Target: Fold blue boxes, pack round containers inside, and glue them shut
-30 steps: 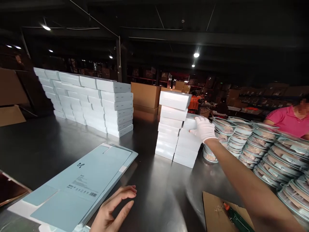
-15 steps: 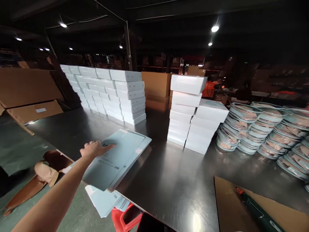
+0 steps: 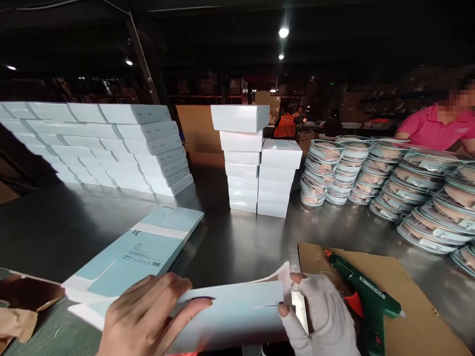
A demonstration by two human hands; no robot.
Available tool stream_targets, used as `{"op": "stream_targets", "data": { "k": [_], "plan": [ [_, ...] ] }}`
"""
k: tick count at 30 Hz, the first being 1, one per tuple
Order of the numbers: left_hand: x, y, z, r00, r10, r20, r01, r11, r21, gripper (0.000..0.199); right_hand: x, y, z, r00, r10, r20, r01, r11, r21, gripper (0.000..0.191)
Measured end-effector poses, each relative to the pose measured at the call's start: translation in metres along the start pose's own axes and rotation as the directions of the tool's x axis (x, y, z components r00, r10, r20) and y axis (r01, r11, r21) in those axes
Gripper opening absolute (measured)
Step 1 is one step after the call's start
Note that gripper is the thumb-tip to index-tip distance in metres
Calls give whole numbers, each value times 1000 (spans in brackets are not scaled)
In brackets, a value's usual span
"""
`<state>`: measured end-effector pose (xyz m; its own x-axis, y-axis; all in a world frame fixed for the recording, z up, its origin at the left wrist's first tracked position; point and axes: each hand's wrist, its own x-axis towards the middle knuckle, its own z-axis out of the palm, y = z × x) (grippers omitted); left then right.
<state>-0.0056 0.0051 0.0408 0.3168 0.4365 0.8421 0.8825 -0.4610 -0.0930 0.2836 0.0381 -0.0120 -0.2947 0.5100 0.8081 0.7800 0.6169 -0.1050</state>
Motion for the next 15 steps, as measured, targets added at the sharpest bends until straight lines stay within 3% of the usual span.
{"op": "stream_targets", "data": {
  "k": [3,7,9,10,12,13,14,15],
  "plan": [
    [-3,9,5,998,-63,-15,63,998,-2,35,-22,5,4,971,200,132,-222,957,188,34],
    [-13,12,11,997,-80,15,80,997,-10,34,-33,9,8,991,83,105,-85,996,12,33],
    [-17,14,13,996,-71,48,73,997,-37,33,-26,4,6,950,154,271,-189,976,109,25],
    [-19,15,13,995,-75,59,78,996,-52,32,-22,0,3,875,213,434,-327,922,206,22],
    [-23,16,15,992,-84,91,92,992,-86,32,-14,-9,-3,619,223,753,-624,722,299,20],
    [-25,16,16,988,-95,119,107,989,-101,32,-13,-14,-6,495,181,850,-720,633,284,18],
    [-29,16,17,983,-101,155,120,986,-119,32,-13,-18,-9,408,144,901,-774,579,258,15],
    [-35,16,19,974,-92,207,123,982,-143,31,-14,-20,-12,368,130,921,-795,557,239,12]
  ]
}}
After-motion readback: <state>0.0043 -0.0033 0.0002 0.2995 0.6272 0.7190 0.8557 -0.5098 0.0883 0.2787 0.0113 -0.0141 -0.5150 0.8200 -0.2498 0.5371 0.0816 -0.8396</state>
